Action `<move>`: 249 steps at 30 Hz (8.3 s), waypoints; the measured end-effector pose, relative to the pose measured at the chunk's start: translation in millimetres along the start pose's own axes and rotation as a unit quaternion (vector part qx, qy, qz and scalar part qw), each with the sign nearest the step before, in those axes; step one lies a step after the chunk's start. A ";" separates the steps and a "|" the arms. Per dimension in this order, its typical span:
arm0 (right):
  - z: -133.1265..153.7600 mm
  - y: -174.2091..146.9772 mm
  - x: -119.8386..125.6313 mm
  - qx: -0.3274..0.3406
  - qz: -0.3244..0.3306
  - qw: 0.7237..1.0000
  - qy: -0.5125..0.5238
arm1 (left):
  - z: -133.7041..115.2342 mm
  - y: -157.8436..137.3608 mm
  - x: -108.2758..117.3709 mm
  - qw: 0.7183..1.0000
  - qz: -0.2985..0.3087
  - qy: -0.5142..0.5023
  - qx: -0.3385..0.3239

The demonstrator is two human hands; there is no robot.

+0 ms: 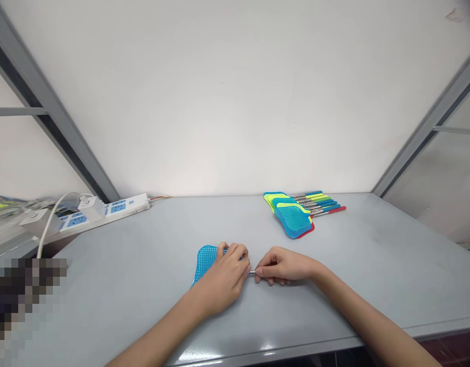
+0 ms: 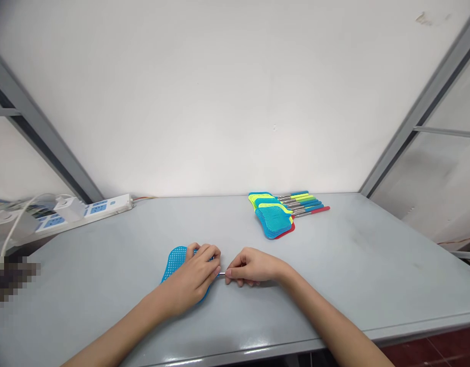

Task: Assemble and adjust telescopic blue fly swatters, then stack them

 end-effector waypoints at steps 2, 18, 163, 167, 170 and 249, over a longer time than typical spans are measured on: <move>-0.7 1.8 -1.9 -0.003 -0.004 1.000 0.030 | -2.7 -0.4 -0.9 1.000 -0.002 0.017 -0.006; -0.2 7.7 -8.3 0.028 0.006 0.984 0.175 | -9.5 1.0 -2.2 0.997 -0.034 0.070 -0.025; 2.6 -1.1 42.1 0.228 -0.364 0.765 0.480 | 2.0 16.8 -6.7 0.973 -0.020 -0.153 0.170; 2.1 -1.8 44.2 0.233 -0.373 0.760 0.480 | 1.6 17.2 -5.9 0.973 -0.022 -0.153 0.172; 2.5 -2.5 44.8 0.241 -0.378 0.756 0.477 | 1.1 17.5 -5.0 0.974 -0.021 -0.147 0.170; -15.0 20.8 11.6 0.077 -0.198 0.848 0.486 | 13.0 -3.4 -7.2 0.982 -0.042 -0.060 0.174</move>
Point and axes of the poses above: each hand's wrist, its own y-axis towards the middle knuckle, its own x-axis out of the back of the hand, z = x × y, the point moved 4 cm from there along y, towards the middle knuckle, and after that the axes turned 7 degrees about -x, right-handed, at the moved point
